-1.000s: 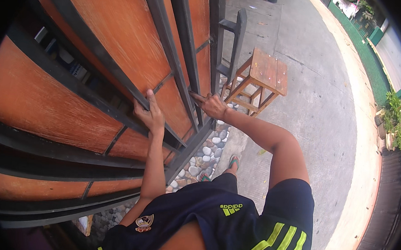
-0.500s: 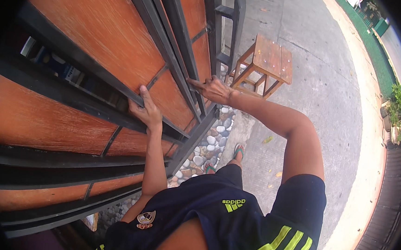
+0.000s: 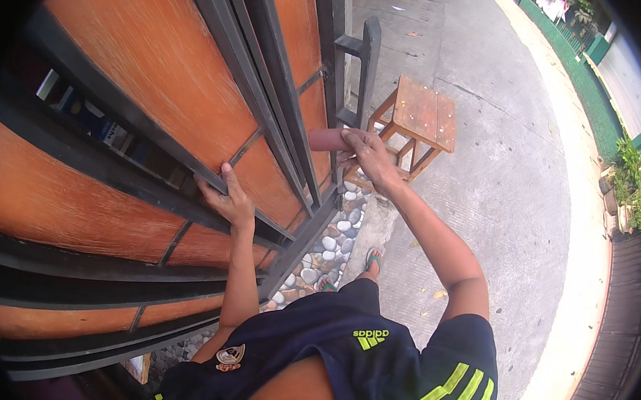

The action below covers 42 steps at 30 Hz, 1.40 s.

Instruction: The person sands the wooden slats of a metal-framed gate by hand using a piece of sandpaper, moving it back and forth along the vertical slats.

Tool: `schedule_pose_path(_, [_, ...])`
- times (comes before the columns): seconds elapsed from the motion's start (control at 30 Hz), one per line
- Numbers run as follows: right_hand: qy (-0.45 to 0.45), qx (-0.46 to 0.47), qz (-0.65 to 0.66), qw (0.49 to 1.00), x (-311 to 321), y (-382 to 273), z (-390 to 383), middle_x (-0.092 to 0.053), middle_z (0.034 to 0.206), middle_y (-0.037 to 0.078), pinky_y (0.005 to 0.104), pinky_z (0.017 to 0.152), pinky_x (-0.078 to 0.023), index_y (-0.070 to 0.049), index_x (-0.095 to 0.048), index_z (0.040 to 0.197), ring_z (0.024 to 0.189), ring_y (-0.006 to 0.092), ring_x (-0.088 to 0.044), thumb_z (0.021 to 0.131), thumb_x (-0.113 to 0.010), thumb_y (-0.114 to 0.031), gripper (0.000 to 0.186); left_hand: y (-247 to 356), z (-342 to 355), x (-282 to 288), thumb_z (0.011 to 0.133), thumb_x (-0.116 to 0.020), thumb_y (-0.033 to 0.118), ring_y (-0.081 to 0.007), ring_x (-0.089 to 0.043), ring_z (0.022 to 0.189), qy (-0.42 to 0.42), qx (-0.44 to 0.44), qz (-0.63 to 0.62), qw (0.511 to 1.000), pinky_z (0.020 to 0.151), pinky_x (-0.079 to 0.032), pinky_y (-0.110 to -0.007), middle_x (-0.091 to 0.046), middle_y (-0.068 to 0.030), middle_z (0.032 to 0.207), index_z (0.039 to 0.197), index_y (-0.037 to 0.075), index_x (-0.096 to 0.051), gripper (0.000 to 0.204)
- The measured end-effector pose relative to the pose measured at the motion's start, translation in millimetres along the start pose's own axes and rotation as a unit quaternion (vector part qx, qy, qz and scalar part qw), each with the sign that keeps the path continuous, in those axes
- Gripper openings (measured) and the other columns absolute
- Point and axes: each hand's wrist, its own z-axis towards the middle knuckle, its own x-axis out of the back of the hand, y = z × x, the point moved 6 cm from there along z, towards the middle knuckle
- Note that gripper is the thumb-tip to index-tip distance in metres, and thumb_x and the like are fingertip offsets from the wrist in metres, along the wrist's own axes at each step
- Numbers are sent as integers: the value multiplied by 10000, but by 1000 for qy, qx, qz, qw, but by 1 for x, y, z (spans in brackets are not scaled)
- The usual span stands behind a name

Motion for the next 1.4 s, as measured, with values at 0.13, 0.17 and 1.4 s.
schedule_pose_path(0.13, [27, -133, 276, 952, -8, 75, -35, -610, 1084, 131, 336, 771, -561, 3, -477, 1207, 902, 219, -651, 976, -414, -336, 415, 5, -4, 11, 870, -629, 204, -369, -487, 1051, 28, -149, 137, 979, 904, -414, -459, -457, -226, 1132, 1155, 23, -325, 455])
schedule_pose_path(0.17, [17, -143, 317, 937, -12, 89, -42, -607, 1092, 131, 352, 782, -561, 0, -474, 1210, 929, 230, -649, 979, -407, -334, 412, 18, -11, 8, 856, -641, 222, -372, -415, 1168, 39, -277, 217, 935, 985, -360, -485, -403, -230, 1196, 1174, 69, -292, 496])
schedule_pose_path(1.4, [9, 228, -70, 971, -18, -109, -82, -499, 1349, 48, 290, 834, -392, -30, -526, 1294, 911, 124, -502, 977, -480, -248, 388, 117, -14, 26, 761, -710, 156, -340, -412, 1206, -88, -315, 223, 918, 980, -393, -456, -439, -161, 1284, 1252, 152, -426, 568])
